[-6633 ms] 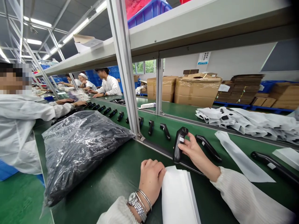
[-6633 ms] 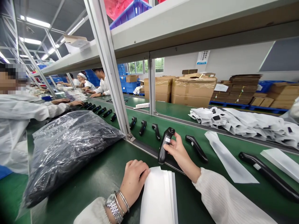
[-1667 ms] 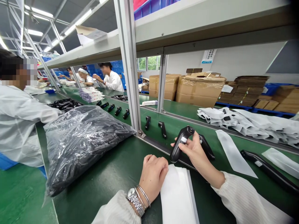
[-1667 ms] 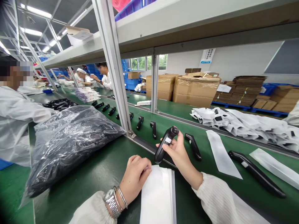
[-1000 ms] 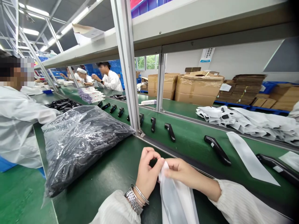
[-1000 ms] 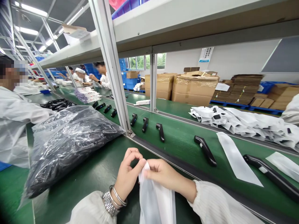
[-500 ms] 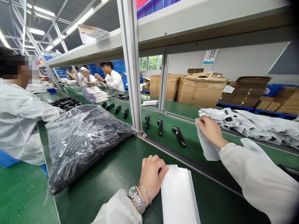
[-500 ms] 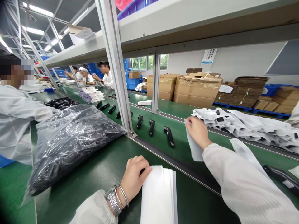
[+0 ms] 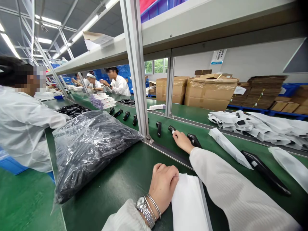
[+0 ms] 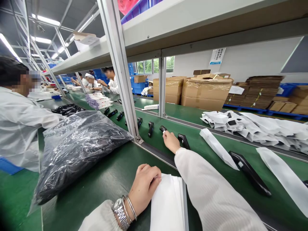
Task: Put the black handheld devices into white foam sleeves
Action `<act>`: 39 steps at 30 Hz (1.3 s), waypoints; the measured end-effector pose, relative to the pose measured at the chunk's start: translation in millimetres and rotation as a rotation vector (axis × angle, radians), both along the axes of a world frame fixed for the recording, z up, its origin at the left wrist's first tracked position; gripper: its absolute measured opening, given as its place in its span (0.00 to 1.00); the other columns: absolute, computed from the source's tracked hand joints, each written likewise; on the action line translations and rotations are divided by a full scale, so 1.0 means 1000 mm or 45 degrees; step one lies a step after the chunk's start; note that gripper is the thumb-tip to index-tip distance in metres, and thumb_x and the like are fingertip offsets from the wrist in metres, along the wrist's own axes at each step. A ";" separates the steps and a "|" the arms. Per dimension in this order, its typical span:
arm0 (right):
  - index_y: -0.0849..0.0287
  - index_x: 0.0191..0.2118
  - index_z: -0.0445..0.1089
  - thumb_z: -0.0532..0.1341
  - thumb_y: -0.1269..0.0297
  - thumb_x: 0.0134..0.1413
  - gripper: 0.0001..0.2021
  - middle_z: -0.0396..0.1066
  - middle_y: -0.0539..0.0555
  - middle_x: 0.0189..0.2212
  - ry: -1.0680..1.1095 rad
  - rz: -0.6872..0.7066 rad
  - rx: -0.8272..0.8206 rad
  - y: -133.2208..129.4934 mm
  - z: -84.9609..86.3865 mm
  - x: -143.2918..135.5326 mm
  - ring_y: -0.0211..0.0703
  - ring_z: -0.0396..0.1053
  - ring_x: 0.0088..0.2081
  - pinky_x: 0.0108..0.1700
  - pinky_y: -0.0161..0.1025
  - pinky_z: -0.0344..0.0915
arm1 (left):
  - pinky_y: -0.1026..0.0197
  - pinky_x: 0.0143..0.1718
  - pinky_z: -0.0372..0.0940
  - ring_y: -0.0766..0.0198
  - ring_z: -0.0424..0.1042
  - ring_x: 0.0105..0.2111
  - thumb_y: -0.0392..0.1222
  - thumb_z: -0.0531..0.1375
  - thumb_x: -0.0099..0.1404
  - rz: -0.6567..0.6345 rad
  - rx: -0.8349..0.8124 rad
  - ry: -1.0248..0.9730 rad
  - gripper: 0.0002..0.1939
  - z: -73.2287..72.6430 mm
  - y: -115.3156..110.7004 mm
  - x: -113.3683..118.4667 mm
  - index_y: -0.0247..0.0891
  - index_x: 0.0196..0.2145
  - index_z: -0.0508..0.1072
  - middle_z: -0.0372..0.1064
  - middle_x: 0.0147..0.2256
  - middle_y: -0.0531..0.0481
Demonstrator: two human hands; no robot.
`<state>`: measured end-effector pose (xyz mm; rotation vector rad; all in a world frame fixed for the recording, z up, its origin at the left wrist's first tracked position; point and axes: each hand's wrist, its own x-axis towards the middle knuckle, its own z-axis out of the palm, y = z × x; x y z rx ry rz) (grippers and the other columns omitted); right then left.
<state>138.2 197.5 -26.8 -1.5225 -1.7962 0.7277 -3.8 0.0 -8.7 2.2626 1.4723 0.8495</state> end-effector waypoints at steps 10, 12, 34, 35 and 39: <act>0.42 0.65 0.30 0.67 0.58 0.50 0.48 0.71 0.51 0.39 1.041 0.430 -0.281 -0.112 0.015 0.032 0.45 0.75 0.36 0.40 0.46 0.70 | 0.51 0.51 0.55 0.61 0.63 0.38 0.33 0.65 0.57 0.068 0.166 -0.184 0.08 0.001 -0.003 0.000 0.39 0.28 0.68 0.61 0.34 0.54; 0.40 0.66 0.28 0.70 0.61 0.46 0.54 0.70 0.50 0.39 1.167 0.474 -0.294 -0.127 0.016 0.033 0.44 0.75 0.34 0.39 0.46 0.70 | 0.51 0.51 0.55 0.61 0.63 0.39 0.32 0.66 0.56 0.056 0.171 -0.246 0.09 0.004 -0.006 0.002 0.39 0.28 0.68 0.62 0.35 0.53; 0.62 0.36 0.75 0.61 0.41 0.53 0.25 0.73 0.54 0.30 0.826 0.932 -0.558 -0.180 0.020 0.016 0.43 0.70 0.31 0.36 0.40 0.64 | 0.61 0.43 0.60 0.60 0.63 0.44 0.38 0.58 0.63 0.225 -0.055 -0.935 0.06 0.014 -0.004 0.002 0.39 0.27 0.67 0.58 0.39 0.50; 0.62 0.35 0.75 0.61 0.42 0.53 0.24 0.74 0.55 0.29 0.866 0.936 -0.609 -0.182 0.022 0.014 0.43 0.70 0.31 0.36 0.40 0.65 | 0.61 0.43 0.60 0.60 0.63 0.43 0.38 0.58 0.63 0.242 -0.071 -0.941 0.07 0.013 -0.002 0.002 0.39 0.27 0.67 0.58 0.39 0.50; 0.61 0.31 0.72 0.58 0.49 0.60 0.18 0.74 0.55 0.29 0.924 0.553 -0.451 -0.166 0.036 0.026 0.42 0.71 0.31 0.37 0.39 0.65 | 0.59 0.43 0.59 0.62 0.64 0.39 0.39 0.58 0.63 0.277 -0.083 -0.825 0.09 0.009 0.003 -0.002 0.39 0.26 0.65 0.60 0.35 0.52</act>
